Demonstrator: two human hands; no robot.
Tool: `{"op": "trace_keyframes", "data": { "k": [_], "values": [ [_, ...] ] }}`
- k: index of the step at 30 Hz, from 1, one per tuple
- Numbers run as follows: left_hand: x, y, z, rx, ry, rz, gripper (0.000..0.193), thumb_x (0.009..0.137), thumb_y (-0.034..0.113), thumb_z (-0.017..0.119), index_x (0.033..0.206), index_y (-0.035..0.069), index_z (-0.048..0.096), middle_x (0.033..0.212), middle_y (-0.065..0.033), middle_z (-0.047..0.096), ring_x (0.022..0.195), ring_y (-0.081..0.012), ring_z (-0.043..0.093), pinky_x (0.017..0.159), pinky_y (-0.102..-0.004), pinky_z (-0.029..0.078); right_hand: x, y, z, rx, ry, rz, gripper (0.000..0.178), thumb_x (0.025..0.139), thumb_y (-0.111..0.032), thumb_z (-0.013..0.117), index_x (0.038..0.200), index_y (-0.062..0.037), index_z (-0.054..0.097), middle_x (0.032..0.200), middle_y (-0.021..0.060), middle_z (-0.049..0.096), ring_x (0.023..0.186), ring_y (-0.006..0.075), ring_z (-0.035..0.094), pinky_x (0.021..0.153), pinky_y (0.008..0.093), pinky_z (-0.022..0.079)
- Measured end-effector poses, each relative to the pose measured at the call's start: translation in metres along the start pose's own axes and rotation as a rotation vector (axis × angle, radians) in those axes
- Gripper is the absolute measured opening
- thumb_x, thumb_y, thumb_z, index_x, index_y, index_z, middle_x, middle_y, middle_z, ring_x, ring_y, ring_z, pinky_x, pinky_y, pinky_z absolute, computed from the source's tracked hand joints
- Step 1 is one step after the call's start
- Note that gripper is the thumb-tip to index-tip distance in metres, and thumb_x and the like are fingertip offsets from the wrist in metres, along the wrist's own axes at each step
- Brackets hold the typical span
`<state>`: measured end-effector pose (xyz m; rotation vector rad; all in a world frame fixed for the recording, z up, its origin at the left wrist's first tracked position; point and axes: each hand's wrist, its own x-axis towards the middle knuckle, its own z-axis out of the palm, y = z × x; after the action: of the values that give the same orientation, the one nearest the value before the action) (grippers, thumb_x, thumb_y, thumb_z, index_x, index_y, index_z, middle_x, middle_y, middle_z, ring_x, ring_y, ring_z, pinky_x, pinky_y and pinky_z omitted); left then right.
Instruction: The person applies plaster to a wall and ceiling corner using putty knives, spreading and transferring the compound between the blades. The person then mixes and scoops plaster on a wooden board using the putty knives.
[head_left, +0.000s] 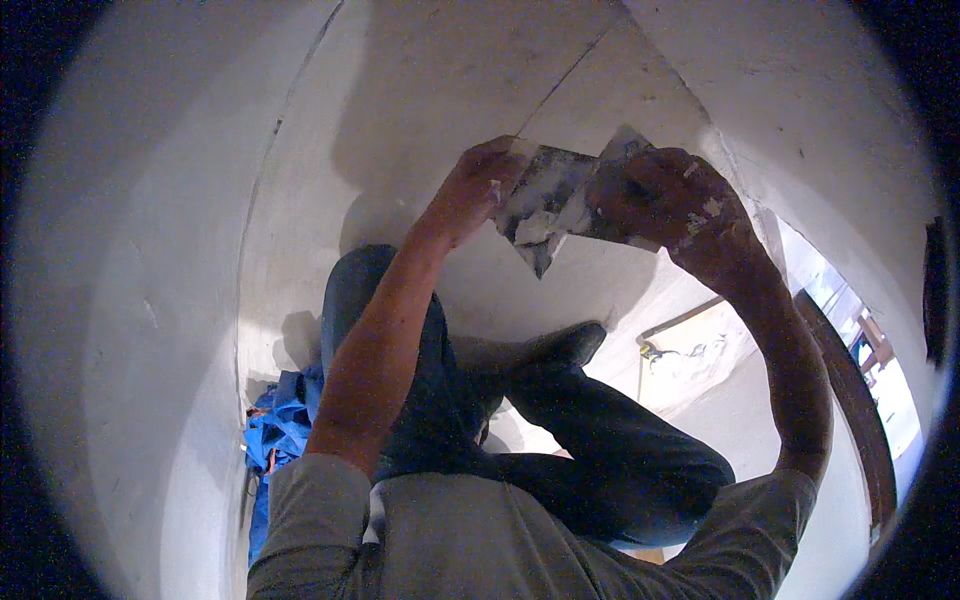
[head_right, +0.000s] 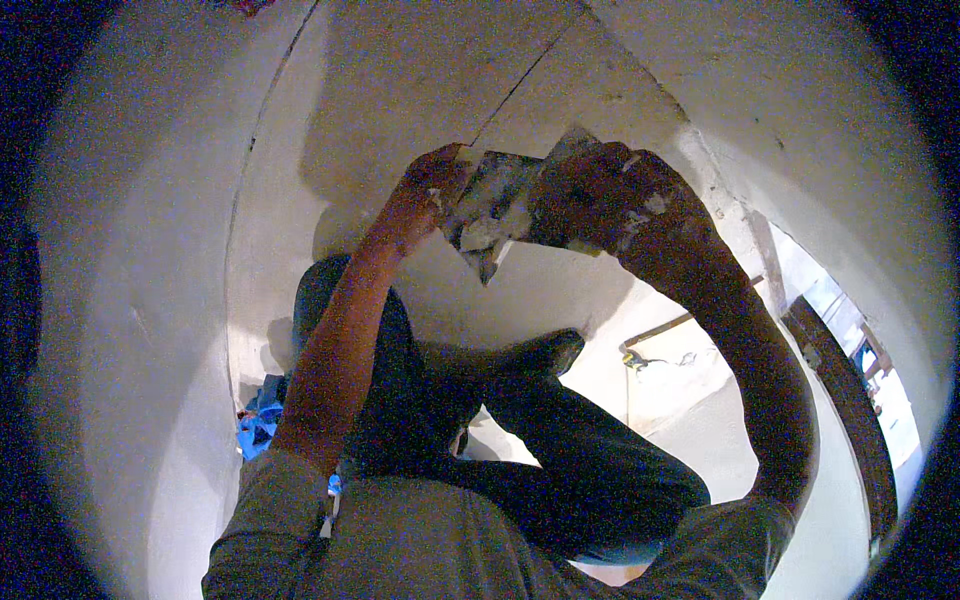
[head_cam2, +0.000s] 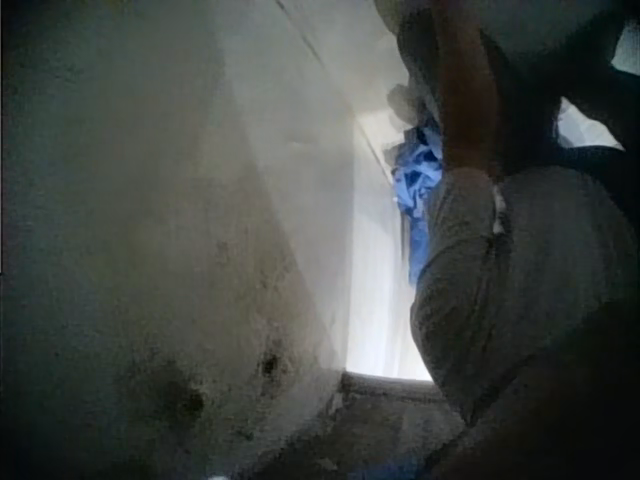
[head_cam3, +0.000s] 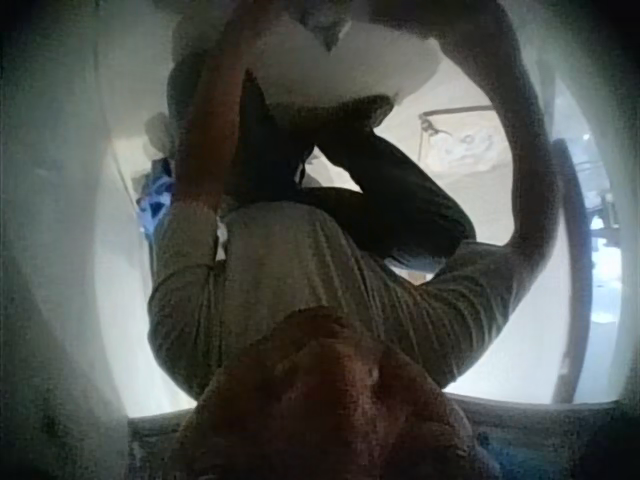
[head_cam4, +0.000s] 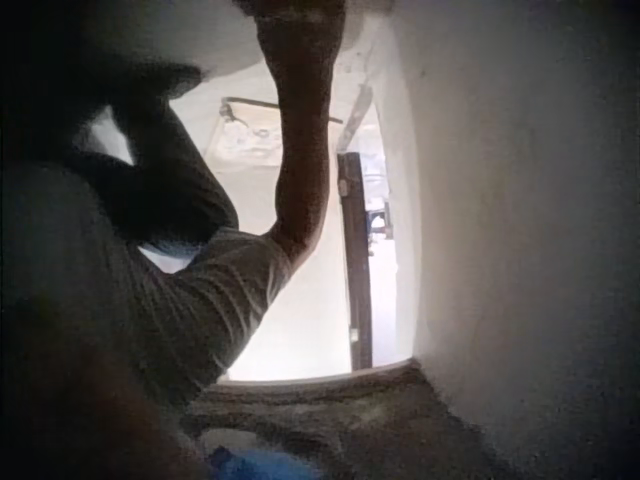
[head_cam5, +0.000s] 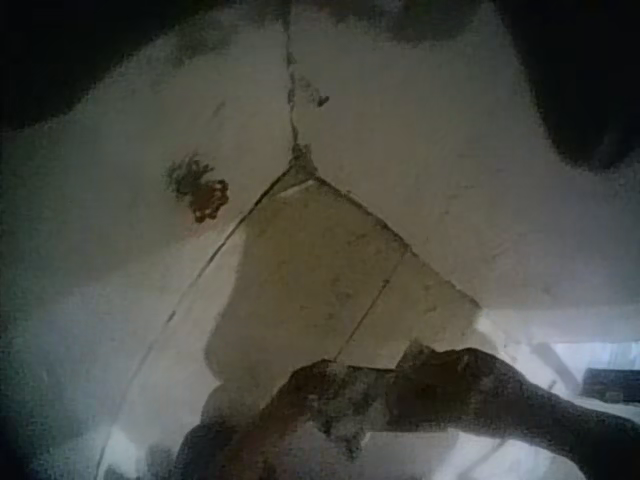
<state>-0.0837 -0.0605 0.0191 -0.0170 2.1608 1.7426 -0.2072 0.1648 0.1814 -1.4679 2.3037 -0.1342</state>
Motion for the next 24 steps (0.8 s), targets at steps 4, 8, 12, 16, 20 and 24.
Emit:
{"op": "trace_keyframes", "data": {
  "k": [4,8,12,16,20,24],
  "values": [
    [0.004,-0.018,0.000,-0.293,-0.233,-0.242,0.029,0.089,0.016,0.052,0.116,0.008,0.062,0.133,-0.0086,0.051,0.127,-0.0277,0.041,0.110,-0.0334,0.031,0.025,-0.016,-0.009,0.151,-0.183,0.086,0.037,0.069,-0.013,0.064,0.104,-0.0271,0.066,0.105,0.0014,0.058,0.098,0.0242,0.057,0.083,0.0351,0.051],
    [0.010,0.005,0.000,-0.352,-0.184,-0.311,0.028,0.092,0.016,0.051,0.117,0.009,0.062,0.128,-0.0114,0.055,0.121,-0.0254,0.047,0.106,-0.0328,0.036,0.019,-0.019,-0.006,0.077,-0.183,0.036,0.038,0.070,-0.013,0.063,0.104,-0.0276,0.065,0.106,0.0006,0.058,0.099,0.0233,0.056,0.084,0.0346,0.051],
    [0.004,-0.019,0.000,-0.456,-0.191,-0.245,0.028,0.091,0.015,0.052,0.116,0.006,0.062,0.119,-0.0132,0.060,0.111,-0.0249,0.056,0.103,-0.0340,0.039,0.023,-0.027,-0.006,0.020,-0.155,-0.021,0.038,0.071,-0.012,0.063,0.105,-0.0282,0.065,0.107,-0.0002,0.058,0.100,0.0223,0.055,0.084,0.0341,0.050],
    [0.008,0.006,-0.007,-0.808,-0.139,-0.365,0.028,0.086,0.013,0.056,0.112,0.003,0.062,0.108,-0.0117,0.066,0.106,-0.0252,0.060,0.102,-0.0349,0.040,0.019,-0.030,-0.004,-0.016,-0.165,-0.047,0.038,0.071,-0.012,0.063,0.105,-0.0287,0.065,0.108,-0.0011,0.058,0.102,0.0214,0.055,0.085,0.0336,0.050],
    [0.010,0.001,-0.015,-0.146,-0.131,-0.008,0.027,0.086,0.017,0.058,0.109,0.003,0.061,0.103,-0.0082,0.067,0.104,-0.0194,0.059,0.097,-0.0322,0.043,0.016,-0.029,-0.008,-0.128,-0.210,-0.090,0.038,0.072,-0.010,0.063,0.105,-0.0289,0.065,0.109,-0.0016,0.059,0.102,0.0209,0.054,0.085,0.0333,0.049],
    [0.006,-0.032,-0.002,-0.440,0.046,-0.223,0.026,0.091,0.028,0.055,0.105,0.006,0.060,0.097,-0.0036,0.065,0.097,-0.0160,0.058,0.093,-0.0309,0.045,0.007,-0.008,-0.012,0.191,-0.153,-0.028,0.033,0.073,-0.004,0.063,0.099,-0.0224,0.069,0.103,0.0013,0.061,0.101,0.0225,0.055,0.084,0.0341,0.050]
  ]
}}
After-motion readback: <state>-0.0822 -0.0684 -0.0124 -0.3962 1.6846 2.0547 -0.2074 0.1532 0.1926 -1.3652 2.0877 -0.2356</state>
